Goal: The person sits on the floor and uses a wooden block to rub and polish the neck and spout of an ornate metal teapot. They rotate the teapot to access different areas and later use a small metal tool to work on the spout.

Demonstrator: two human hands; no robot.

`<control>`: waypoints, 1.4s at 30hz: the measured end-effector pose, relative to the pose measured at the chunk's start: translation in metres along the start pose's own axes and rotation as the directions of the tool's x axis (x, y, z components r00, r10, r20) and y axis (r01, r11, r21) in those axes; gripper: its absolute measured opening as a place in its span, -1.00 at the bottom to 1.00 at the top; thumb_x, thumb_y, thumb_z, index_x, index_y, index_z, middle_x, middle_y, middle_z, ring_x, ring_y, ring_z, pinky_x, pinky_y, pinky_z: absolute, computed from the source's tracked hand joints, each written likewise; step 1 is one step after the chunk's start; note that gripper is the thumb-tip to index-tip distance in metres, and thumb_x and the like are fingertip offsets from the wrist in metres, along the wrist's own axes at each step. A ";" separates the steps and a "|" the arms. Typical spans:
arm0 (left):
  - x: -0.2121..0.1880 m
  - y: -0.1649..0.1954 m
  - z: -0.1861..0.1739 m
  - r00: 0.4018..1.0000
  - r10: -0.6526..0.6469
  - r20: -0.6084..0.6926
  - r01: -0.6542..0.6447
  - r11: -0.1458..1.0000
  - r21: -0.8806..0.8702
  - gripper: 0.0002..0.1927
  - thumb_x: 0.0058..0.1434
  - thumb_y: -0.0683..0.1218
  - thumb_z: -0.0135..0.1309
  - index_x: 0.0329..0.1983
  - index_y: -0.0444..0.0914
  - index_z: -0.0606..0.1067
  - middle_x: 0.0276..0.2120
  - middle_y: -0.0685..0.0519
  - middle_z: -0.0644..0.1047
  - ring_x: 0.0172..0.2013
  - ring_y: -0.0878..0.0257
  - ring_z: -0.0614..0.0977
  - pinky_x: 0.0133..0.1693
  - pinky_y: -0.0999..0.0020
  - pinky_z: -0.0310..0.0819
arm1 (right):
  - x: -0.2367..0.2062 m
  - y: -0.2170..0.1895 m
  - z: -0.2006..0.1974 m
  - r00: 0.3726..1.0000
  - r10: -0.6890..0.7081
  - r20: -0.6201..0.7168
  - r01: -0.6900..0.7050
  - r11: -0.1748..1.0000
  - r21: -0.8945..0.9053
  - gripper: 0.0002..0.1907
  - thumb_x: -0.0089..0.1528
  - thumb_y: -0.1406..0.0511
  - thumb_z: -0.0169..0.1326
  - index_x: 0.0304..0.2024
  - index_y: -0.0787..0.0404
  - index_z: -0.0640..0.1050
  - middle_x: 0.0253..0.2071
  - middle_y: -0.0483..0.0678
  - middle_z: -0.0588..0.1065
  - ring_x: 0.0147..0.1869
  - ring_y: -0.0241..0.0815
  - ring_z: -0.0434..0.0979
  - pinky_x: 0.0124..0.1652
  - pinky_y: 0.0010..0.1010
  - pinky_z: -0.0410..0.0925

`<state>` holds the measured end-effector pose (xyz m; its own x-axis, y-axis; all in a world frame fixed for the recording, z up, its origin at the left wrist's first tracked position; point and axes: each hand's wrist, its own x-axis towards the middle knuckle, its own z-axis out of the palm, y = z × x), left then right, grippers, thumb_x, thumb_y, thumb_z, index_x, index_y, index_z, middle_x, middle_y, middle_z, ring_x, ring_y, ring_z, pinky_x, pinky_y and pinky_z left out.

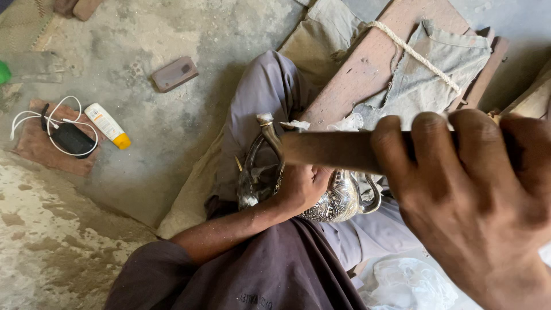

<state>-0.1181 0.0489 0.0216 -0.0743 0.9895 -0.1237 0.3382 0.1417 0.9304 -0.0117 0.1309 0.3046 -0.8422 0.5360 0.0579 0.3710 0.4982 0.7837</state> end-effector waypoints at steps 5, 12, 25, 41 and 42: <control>0.000 0.005 -0.002 0.999 0.048 0.005 -0.048 0.999 -0.023 -0.73 0.41 0.00 0.11 -0.35 -0.23 0.44 -0.54 0.04 0.42 -0.49 0.28 0.45 -0.34 0.24 0.33 | 0.004 -0.004 -0.001 0.999 -0.033 -0.004 0.033 0.999 -0.003 -0.76 0.40 -0.05 -0.02 -0.15 -0.23 0.61 -0.32 -0.42 0.48 -0.18 -0.43 0.49 0.09 -0.36 0.24; 0.002 0.006 -0.003 0.997 0.073 -0.025 -0.074 0.997 -0.037 -0.78 0.38 -0.04 0.13 -0.30 -0.25 0.43 -0.47 0.03 0.44 -0.44 0.27 0.48 -0.31 0.26 0.38 | 0.008 0.000 -0.012 0.994 -0.011 -0.111 0.019 0.997 0.072 -0.76 0.41 -0.04 0.09 -0.01 -0.20 0.64 -0.13 -0.38 0.58 -0.04 -0.40 0.52 0.15 -0.32 0.23; 0.000 0.009 -0.005 0.984 0.159 -0.077 -0.164 0.984 -0.070 -0.82 0.33 -0.11 0.17 -0.21 -0.28 0.43 -0.35 0.00 0.48 -0.34 0.25 0.55 -0.26 0.30 0.47 | -0.001 0.002 -0.007 0.999 0.012 -0.052 -0.010 0.999 0.049 -0.77 0.41 -0.06 0.11 -0.09 -0.18 0.61 -0.17 -0.39 0.55 -0.03 -0.39 0.54 0.17 -0.34 0.26; 0.006 0.035 -0.023 0.849 0.437 -0.298 -0.503 0.841 -0.200 -0.76 0.26 -0.20 0.21 -0.09 -0.32 0.42 -0.21 -0.03 0.54 -0.22 0.23 0.62 -0.20 0.34 0.58 | -0.010 0.004 -0.006 0.998 -0.010 -0.059 0.019 0.987 0.160 -0.75 0.25 0.06 0.22 -0.05 -0.12 0.63 -0.12 -0.35 0.58 -0.03 -0.35 0.53 0.02 -0.45 0.31; 0.005 0.037 -0.017 0.880 0.375 -0.290 -0.448 0.859 -0.248 -0.76 0.29 -0.18 0.20 -0.09 -0.33 0.41 -0.20 -0.02 0.54 -0.22 0.24 0.63 -0.21 0.37 0.60 | -0.010 0.006 -0.006 0.998 0.005 -0.065 0.009 0.978 0.208 -0.75 0.24 0.06 0.23 -0.06 -0.11 0.63 -0.12 -0.34 0.58 -0.03 -0.34 0.54 0.02 -0.44 0.32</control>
<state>-0.1224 0.0587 0.0614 -0.2109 0.9164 0.3401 0.0913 -0.3279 0.9403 -0.0033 0.1245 0.3119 -0.8640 0.4931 0.1015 0.4367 0.6339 0.6384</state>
